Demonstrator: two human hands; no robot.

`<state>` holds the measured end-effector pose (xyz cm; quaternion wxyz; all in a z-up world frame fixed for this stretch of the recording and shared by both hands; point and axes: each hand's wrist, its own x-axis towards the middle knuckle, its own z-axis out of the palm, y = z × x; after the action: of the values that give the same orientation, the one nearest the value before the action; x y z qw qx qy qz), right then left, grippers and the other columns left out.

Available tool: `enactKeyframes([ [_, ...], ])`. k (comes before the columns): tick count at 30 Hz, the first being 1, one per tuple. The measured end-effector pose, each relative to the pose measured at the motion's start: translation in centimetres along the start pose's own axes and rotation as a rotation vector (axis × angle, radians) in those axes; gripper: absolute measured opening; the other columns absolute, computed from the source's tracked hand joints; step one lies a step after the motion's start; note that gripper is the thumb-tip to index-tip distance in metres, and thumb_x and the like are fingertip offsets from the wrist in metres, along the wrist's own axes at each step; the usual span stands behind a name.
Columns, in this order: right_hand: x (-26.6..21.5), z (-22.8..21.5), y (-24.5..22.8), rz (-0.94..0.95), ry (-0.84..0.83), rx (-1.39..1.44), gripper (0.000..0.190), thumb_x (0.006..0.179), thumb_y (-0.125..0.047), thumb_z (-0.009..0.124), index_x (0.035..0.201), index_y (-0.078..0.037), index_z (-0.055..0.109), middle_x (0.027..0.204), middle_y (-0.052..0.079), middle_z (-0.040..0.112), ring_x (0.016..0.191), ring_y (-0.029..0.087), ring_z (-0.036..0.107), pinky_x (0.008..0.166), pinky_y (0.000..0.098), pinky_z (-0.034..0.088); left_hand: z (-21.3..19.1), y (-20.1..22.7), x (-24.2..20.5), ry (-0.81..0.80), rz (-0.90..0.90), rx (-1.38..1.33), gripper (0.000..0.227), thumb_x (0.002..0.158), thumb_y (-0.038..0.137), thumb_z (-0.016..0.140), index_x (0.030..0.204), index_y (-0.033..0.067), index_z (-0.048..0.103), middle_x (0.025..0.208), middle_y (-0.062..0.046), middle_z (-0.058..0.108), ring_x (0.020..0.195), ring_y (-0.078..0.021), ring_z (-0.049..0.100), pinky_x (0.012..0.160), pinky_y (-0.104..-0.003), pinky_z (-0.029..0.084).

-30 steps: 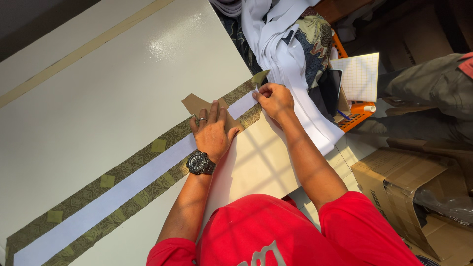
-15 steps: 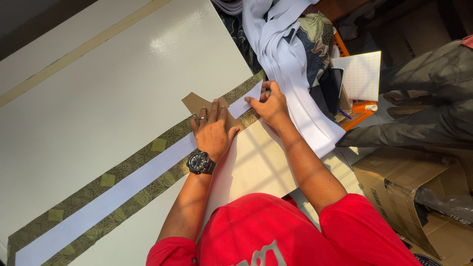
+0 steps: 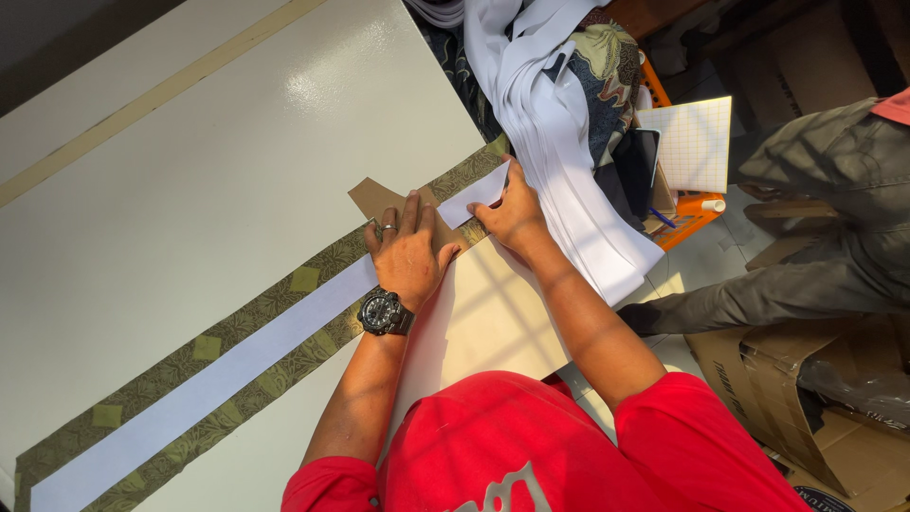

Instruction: The person repeatedly places a patterned fabric strip on a white surface, aligns a white paper strip on top, and uses a brown cardboard template to mark or measure the fabric. The person then removes the template and repeats the process with additional fabric and paper strips.

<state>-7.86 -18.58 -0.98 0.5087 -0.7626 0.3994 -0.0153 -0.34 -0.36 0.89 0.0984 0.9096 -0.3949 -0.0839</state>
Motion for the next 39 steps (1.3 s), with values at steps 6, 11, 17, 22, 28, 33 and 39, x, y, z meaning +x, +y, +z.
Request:
enactKeyframes([
  [6,0.2,-0.3,-0.4,-0.023,-0.002,-0.069,0.100,0.075,-0.017,0.085,0.154,0.002,0.026,0.109,0.016,0.076,0.106,0.025,0.074,0.094,0.0321,0.055,-0.1,0.0,-0.1,0.003,0.004,0.007,0.075,0.075,0.054,0.081,0.134,0.0127,0.061,0.154,-0.008,0.047,0.132,-0.0347,0.048,0.109,-0.062,0.030],
  [11,0.9,-0.3,0.3,-0.067,0.037,-0.111,0.101,0.073,-0.017,0.087,0.154,0.001,0.028,0.111,0.014,0.076,0.107,0.026,0.073,0.095,0.0334,0.053,-0.2,0.0,-0.1,0.007,0.010,0.002,0.075,0.075,0.053,0.080,0.135,0.0123,0.061,0.154,-0.008,0.048,0.132,-0.0349,0.048,0.109,-0.062,0.030],
  [17,2.4,-1.2,0.9,-0.015,0.116,-0.148,0.094,0.076,-0.019,0.086,0.154,-0.002,0.035,0.089,0.009,0.074,0.083,0.021,0.070,0.084,0.0327,0.055,0.0,0.0,-0.1,-0.007,0.006,0.002,0.075,0.077,0.053,0.079,0.137,0.0119,0.060,0.155,-0.008,0.047,0.133,-0.0344,0.047,0.110,-0.061,0.029],
  [22,3.8,-2.5,1.8,-0.046,0.141,-0.095,0.080,0.078,-0.018,0.083,0.147,-0.001,0.046,0.088,0.005,0.074,0.080,0.016,0.069,0.082,0.0306,0.054,0.2,0.0,0.0,-0.020,-0.001,0.004,0.075,0.078,0.053,0.079,0.138,0.0122,0.059,0.155,-0.008,0.046,0.133,-0.0352,0.047,0.110,-0.061,0.027],
  [28,4.3,-3.7,3.1,-0.002,0.235,-0.032,0.033,0.087,-0.026,0.079,0.109,-0.002,0.074,0.085,0.004,0.076,0.076,0.014,0.069,0.073,0.0288,0.056,0.5,-0.2,-0.1,-0.012,0.005,-0.003,0.075,0.078,0.053,0.078,0.139,0.0123,0.059,0.155,-0.009,0.046,0.134,-0.0359,0.046,0.111,-0.061,0.026],
  [33,3.1,-3.5,4.0,0.072,0.154,-0.049,0.034,0.090,-0.038,0.074,0.103,-0.007,0.078,0.087,0.005,0.078,0.077,0.014,0.072,0.074,0.0286,0.056,0.4,-0.2,-0.1,-0.009,0.010,0.010,0.076,0.078,0.053,0.078,0.139,0.0119,0.059,0.155,-0.009,0.046,0.134,-0.0359,0.046,0.111,-0.061,0.026],
  [39,3.7,-2.6,5.0,0.043,0.155,-0.150,0.042,0.086,-0.041,0.077,0.109,-0.006,0.076,0.095,0.010,0.079,0.085,0.019,0.073,0.080,0.0307,0.056,0.0,0.1,-0.1,-0.044,-0.015,-0.021,0.076,0.078,0.053,0.077,0.138,0.0114,0.058,0.155,-0.009,0.045,0.134,-0.0376,0.045,0.111,-0.062,0.025],
])
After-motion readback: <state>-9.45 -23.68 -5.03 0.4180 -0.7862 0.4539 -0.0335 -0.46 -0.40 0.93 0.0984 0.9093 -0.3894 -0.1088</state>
